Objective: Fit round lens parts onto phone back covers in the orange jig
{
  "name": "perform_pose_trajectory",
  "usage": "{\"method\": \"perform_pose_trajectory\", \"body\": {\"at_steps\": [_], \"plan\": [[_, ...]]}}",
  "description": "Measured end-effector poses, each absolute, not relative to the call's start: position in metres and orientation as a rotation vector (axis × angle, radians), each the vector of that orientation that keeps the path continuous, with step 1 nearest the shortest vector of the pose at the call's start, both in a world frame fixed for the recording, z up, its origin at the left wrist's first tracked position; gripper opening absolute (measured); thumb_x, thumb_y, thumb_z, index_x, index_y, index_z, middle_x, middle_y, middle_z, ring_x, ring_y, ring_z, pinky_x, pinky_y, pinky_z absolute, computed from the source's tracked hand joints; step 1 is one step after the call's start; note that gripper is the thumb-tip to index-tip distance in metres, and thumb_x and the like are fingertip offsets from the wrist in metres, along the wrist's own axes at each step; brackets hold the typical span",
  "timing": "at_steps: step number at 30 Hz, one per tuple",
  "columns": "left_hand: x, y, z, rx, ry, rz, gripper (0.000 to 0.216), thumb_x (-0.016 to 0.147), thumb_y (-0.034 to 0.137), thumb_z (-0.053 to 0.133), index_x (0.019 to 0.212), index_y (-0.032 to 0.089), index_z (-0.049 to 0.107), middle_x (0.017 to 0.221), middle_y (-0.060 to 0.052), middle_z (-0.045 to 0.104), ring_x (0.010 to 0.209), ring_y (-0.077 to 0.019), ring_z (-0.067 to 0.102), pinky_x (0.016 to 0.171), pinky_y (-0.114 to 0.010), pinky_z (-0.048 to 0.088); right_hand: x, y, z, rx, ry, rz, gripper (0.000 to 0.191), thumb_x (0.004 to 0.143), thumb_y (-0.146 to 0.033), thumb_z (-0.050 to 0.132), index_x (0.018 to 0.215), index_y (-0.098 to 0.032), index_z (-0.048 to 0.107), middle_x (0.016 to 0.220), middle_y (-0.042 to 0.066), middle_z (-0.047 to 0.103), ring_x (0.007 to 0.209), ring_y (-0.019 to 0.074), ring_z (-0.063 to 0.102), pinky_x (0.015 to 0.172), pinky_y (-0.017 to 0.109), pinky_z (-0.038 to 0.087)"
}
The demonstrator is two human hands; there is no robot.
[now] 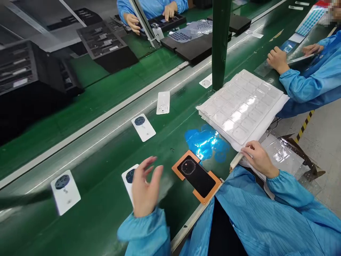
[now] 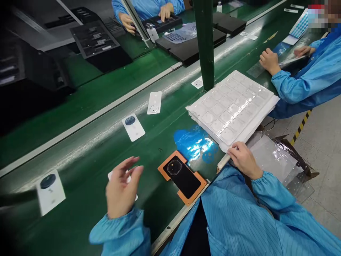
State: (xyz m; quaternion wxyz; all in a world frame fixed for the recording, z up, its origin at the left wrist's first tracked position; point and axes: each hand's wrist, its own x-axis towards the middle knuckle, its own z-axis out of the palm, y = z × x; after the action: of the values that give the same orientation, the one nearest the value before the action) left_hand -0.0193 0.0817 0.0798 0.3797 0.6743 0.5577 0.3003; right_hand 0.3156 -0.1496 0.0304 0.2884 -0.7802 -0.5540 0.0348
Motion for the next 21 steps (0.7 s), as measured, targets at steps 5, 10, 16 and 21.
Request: {"method": "perform_pose_trajectory", "body": {"at_steps": [5, 10, 16, 21], "plan": [[0.115, 0.035, 0.081, 1.175, 0.577, 0.193, 0.056, 0.076, 0.046, 0.084, 0.120, 0.021, 0.062, 0.115, -0.014, 0.073, 0.107, -0.0269, 0.070, 0.097, -0.041, 0.056, 0.325, -0.140, 0.057, -1.972, -1.296, -0.037, 0.020, 0.097, -0.037, 0.061, 0.091, -0.028, 0.078, 0.086, 0.008, 0.063, 0.080, 0.0232, 0.062, 0.069, 0.041, 0.054], [0.216, 0.027, 0.055, 0.587, 0.660, 0.055, 0.046, 0.084, 0.055, 0.076, 0.099, 0.014, 0.063, 0.099, -0.014, 0.074, 0.085, -0.0218, 0.075, 0.082, -0.036, 0.062, 0.325, -0.133, 0.085, -1.911, -1.129, -0.163, 0.017, 0.095, -0.039, 0.065, 0.094, -0.031, 0.080, 0.086, 0.008, 0.064, 0.078, 0.0235, 0.063, 0.068, 0.042, 0.056], [0.262, 0.039, 0.072, 0.538, 0.562, 0.402, 0.032, 0.083, 0.023, 0.077, 0.112, 0.013, 0.067, 0.116, -0.011, 0.076, 0.108, -0.0252, 0.074, 0.098, -0.039, 0.061, 0.323, -0.143, 0.061, -1.792, -1.004, -0.244, 0.031, 0.087, -0.047, 0.071, 0.117, -0.036, 0.073, 0.126, 0.011, 0.062, 0.120, 0.0349, 0.060, 0.099, 0.058, 0.054], [0.273, 0.052, 0.096, 0.598, 0.509, 0.434, 0.033, 0.083, 0.025, 0.074, 0.112, 0.012, 0.067, 0.125, -0.014, 0.074, 0.125, -0.0296, 0.067, 0.104, -0.042, 0.059, 0.358, -0.135, 0.030, -1.442, -0.547, 0.177, 0.074, 0.094, -0.075, 0.030, 0.149, -0.027, 0.042, 0.142, 0.019, 0.053, 0.135, 0.0358, 0.055, 0.107, 0.062, 0.049]]}}
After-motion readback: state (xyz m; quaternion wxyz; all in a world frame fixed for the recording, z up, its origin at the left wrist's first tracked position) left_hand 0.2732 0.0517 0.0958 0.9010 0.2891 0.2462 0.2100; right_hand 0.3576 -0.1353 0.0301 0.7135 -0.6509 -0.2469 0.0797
